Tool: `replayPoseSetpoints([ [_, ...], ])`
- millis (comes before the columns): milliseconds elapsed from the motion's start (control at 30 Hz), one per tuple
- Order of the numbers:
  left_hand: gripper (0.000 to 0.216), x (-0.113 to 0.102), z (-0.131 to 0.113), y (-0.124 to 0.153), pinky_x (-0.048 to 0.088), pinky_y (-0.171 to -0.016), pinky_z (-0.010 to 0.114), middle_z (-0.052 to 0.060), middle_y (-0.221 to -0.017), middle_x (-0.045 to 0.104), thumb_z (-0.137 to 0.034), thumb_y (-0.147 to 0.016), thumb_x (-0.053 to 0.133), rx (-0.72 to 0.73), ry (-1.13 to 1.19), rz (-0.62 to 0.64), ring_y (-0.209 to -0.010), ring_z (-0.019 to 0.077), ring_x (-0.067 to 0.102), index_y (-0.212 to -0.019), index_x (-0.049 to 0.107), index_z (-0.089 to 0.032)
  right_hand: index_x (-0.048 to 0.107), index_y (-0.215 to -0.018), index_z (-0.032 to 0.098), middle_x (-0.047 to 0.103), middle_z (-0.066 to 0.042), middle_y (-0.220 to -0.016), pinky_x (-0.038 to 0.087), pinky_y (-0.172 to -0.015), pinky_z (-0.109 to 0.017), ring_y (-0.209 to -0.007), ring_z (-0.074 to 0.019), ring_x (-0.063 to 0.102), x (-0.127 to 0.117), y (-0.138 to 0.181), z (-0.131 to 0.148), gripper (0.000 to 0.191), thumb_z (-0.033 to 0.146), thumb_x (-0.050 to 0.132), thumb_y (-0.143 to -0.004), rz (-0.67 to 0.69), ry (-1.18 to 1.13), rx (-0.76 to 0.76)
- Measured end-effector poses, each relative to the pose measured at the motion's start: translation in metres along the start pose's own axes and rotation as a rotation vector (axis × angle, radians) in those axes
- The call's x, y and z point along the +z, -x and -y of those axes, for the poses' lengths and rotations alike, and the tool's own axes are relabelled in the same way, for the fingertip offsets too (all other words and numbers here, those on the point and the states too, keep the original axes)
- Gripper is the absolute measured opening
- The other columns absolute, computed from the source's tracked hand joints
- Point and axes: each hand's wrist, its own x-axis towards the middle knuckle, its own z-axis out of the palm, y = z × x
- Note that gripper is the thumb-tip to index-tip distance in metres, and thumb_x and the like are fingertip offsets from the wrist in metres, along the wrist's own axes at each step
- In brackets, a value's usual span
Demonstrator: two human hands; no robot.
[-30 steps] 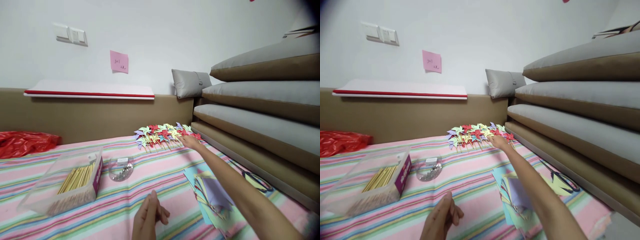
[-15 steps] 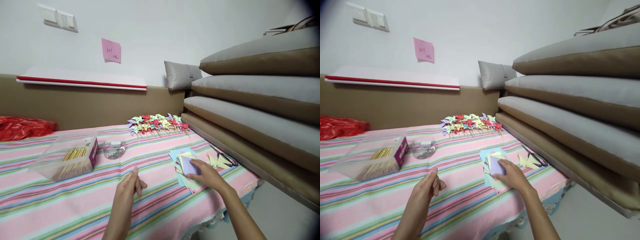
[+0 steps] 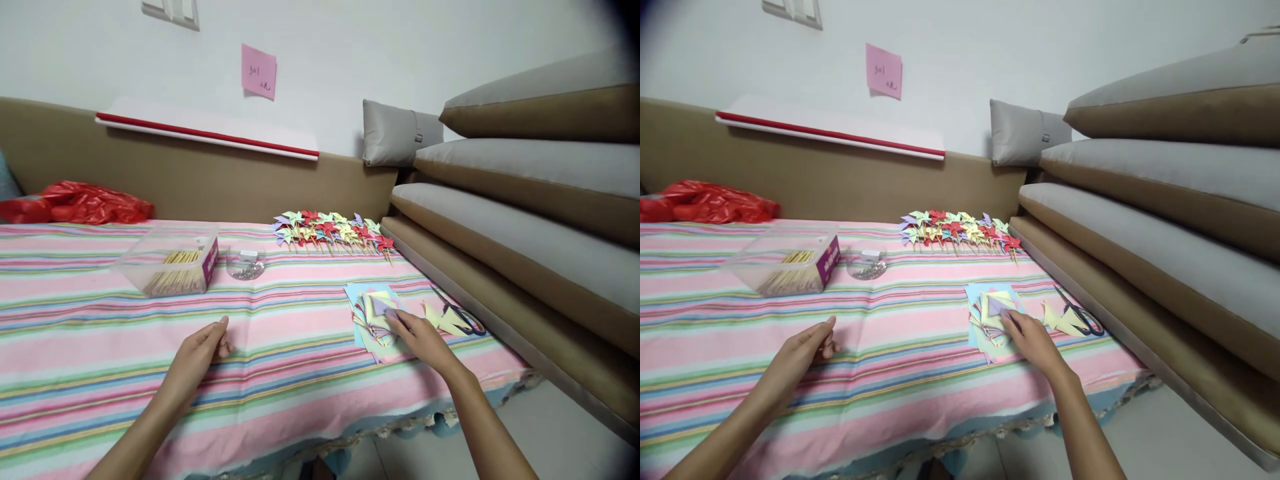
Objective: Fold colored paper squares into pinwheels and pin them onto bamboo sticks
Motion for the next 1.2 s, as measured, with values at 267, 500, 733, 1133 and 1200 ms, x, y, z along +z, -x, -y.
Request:
replayPoseSetpoints([
  [267,0.052,0.019,-0.009,0.017,0.046,-0.075,0.030,0.001,-0.061,0.061,-0.068,-0.080,0.061,0.028,0.077,0.055,-0.067,0.0204,0.058,-0.058,0.059,-0.021,0.072,-0.113,0.018,0.073,-0.016,-0.115,0.045,-0.091,-0.040,-0.107,-0.0339,0.066,0.023,-0.011,0.012,0.034,0.033,0.055,-0.088,-0.224,0.008,0.099],
  [500,0.050,0.067,-0.039,0.019,0.049,-0.074,0.031,0.003,-0.066,0.064,-0.067,-0.083,0.058,0.078,0.119,0.164,-0.069,0.0204,0.062,-0.064,0.056,-0.021,0.072,-0.107,0.014,0.073,-0.020,-0.108,0.044,-0.092,-0.046,-0.110,-0.0368,0.063,-0.013,-0.017,0.044,0.031,0.033,0.058,-0.086,-0.525,-0.351,0.271],
  [733,0.045,0.103,-0.061,0.003,0.050,-0.087,0.036,0.011,-0.129,0.066,-0.061,-0.091,0.054,0.069,0.251,0.310,-0.109,0.0261,0.066,-0.114,0.060,-0.023,0.064,-0.115,0.016,0.075,-0.013,-0.111,0.060,-0.080,-0.038,-0.101,-0.0269,0.072,0.005,-0.047,0.126,0.052,0.059,0.058,-0.085,-0.416,-1.029,0.230],
  [1133,0.035,0.117,-0.045,-0.015,0.049,-0.067,0.026,0.005,-0.081,0.073,-0.044,-0.079,0.078,-0.048,0.432,0.283,-0.073,0.0175,0.064,-0.098,0.074,-0.015,0.073,-0.096,0.017,0.072,-0.003,-0.089,0.053,-0.065,-0.025,-0.074,-0.0156,0.065,0.056,-0.048,0.167,0.030,0.041,0.078,-0.079,0.096,-1.237,0.100],
  [1200,0.034,0.116,-0.042,-0.017,0.047,-0.062,0.024,0.003,-0.075,0.072,-0.043,-0.074,0.082,-0.069,0.407,0.193,-0.067,0.0155,0.061,-0.091,0.075,-0.014,0.070,-0.105,0.020,0.071,-0.003,-0.097,0.054,-0.066,-0.026,-0.077,-0.0156,0.066,0.057,-0.046,0.166,0.033,0.041,0.077,-0.081,0.088,-1.271,0.100],
])
